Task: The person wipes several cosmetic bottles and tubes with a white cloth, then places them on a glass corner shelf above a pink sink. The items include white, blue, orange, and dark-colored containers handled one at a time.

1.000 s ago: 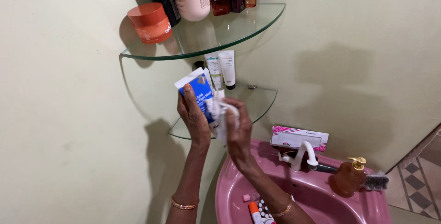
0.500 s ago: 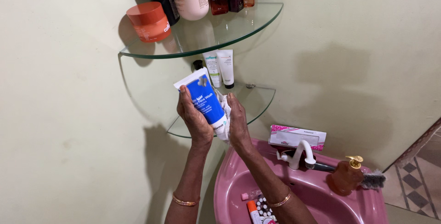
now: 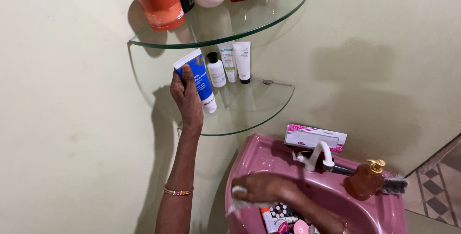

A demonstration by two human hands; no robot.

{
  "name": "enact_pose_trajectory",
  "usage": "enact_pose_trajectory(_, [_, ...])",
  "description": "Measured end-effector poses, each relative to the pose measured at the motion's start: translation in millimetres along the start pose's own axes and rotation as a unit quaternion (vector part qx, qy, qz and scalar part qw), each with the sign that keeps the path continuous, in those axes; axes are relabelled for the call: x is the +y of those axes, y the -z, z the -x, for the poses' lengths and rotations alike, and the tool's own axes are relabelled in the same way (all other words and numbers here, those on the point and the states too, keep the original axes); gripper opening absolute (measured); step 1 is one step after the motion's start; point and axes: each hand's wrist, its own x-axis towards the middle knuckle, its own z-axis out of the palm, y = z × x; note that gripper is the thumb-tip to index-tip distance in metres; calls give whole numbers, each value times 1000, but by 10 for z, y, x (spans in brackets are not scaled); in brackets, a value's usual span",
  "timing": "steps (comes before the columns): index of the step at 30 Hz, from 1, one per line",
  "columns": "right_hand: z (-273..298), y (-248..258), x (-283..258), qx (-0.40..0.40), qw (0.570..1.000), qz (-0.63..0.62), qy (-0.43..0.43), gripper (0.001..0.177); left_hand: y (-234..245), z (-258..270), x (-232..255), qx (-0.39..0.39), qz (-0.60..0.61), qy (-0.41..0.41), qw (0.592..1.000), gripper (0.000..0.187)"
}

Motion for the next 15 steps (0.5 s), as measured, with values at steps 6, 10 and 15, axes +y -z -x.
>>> enact_pose_trajectory(6, [-380,-1020,203,-38,996,26,-81,52,-138,-152,-413,-2,-70,0,998,46])
enact_pose_trajectory(10, [-170,-622,193,-42,998,14,-33,61,-125,-208,-614,-3,-106,-21,994,48])
enact_pose_trajectory(15, [-39,859,225,332,942,-22,-41,21,-94,-268,-878,2,-139,-2,990,49])
